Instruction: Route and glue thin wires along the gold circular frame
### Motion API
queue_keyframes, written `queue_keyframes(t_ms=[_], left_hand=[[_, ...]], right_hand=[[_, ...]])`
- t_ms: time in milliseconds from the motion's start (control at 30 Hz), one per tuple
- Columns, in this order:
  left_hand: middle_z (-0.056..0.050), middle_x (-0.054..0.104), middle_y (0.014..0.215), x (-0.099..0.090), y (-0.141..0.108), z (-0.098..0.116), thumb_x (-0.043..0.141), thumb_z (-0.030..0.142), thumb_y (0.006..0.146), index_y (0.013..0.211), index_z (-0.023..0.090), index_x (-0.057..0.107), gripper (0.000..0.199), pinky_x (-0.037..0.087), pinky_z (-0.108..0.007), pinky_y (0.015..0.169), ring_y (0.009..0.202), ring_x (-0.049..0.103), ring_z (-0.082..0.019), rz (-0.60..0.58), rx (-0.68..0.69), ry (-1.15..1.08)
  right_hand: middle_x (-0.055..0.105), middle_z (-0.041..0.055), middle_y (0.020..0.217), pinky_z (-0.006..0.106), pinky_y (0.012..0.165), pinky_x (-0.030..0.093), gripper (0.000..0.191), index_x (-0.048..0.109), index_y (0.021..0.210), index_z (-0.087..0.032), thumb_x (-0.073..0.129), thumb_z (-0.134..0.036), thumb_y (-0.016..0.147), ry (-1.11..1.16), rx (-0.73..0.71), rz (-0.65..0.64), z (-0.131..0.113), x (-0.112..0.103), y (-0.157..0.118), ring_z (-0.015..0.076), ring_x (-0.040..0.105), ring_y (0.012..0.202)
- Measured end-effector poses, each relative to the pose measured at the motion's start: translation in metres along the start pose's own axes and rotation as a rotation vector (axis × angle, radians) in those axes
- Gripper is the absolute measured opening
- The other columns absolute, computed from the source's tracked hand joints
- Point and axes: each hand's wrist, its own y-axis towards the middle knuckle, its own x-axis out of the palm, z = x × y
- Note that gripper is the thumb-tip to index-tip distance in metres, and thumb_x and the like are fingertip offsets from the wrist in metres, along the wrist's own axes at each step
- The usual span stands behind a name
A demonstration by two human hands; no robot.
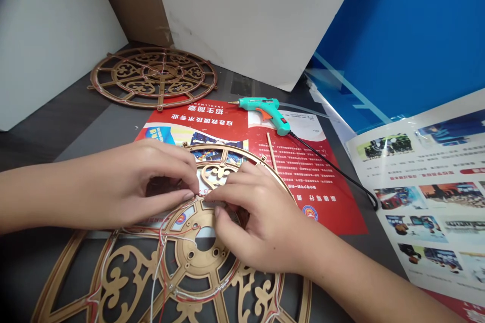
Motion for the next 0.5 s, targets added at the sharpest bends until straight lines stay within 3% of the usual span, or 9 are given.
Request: queue_keyframes(t_ms=[300, 500], left_hand=[[0.000, 0.074, 0.082, 0.006, -0.002, 0.010, 0.064, 0.025, 0.100, 0.082, 0.024, 0.082, 0.025, 0.047, -0.028, 0.073, 0.079, 0.065, -0.014, 0.054, -0.130, 0.025], [0.000, 0.073, 0.077, 0.010, 0.001, 0.015, 0.068, 0.032, 0.092, 0.078, 0.025, 0.080, 0.020, 0.043, -0.030, 0.064, 0.070, 0.061, -0.015, 0.047, -0.303, -0.005]], right_hand=[[0.081, 0.0056, 0.086, 0.042, 0.077, 0.050, 0.023, 0.086, 0.108, -0.013, 0.065, -0.011, 0.099, -0.019, 0.019, -0.020, -0.001, 0.003, 0.000, 0.0212, 0.065, 0.081], [0.081, 0.0051, 0.086, 0.043, 0.076, 0.045, 0.023, 0.086, 0.107, -0.015, 0.065, -0.011, 0.100, -0.034, 0.020, -0.029, 0.000, 0.004, -0.001, 0.0213, 0.063, 0.079]])
